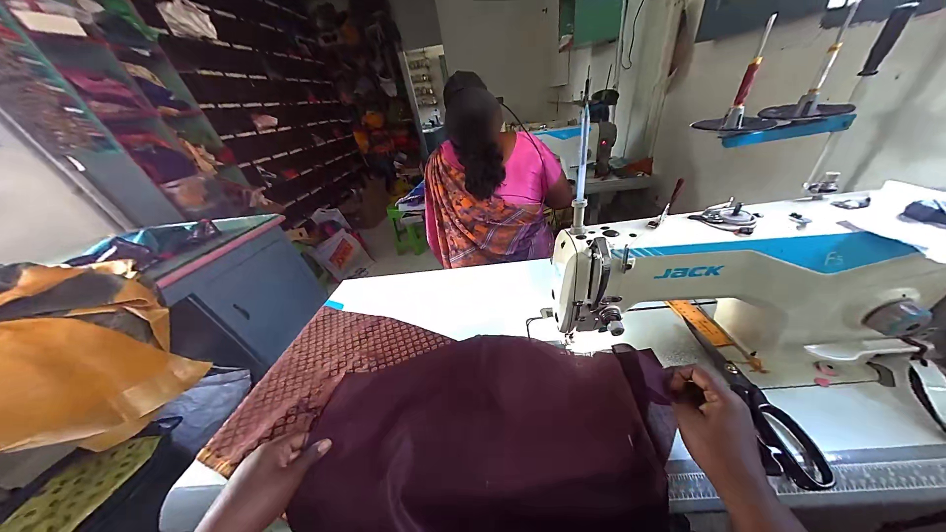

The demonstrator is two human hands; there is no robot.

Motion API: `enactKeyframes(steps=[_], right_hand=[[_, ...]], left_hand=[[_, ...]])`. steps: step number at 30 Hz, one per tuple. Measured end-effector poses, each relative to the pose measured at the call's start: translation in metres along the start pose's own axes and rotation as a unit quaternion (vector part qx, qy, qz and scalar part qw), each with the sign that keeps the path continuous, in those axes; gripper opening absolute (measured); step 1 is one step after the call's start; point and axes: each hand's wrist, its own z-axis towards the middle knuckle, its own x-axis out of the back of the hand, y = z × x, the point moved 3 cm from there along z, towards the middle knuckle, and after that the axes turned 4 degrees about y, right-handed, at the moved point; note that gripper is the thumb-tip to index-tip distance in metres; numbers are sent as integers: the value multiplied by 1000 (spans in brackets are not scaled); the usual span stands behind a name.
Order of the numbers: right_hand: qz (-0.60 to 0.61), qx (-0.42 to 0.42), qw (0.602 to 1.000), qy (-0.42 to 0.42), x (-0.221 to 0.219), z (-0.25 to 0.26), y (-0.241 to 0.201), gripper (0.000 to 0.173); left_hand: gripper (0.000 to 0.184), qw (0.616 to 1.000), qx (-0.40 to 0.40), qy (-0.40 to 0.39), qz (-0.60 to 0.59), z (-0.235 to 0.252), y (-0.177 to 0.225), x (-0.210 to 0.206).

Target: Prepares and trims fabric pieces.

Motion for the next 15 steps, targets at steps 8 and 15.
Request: enactKeyframes(steps=[8,15], right_hand=[[-80,-45,989,-113,-42,6,24,23],[-101,-91,984,-112,-40,5,24,32]], left_hand=[[44,999,34,6,33,6,-15,-14],[43,998,61,-17,28,6,-23,-18]])
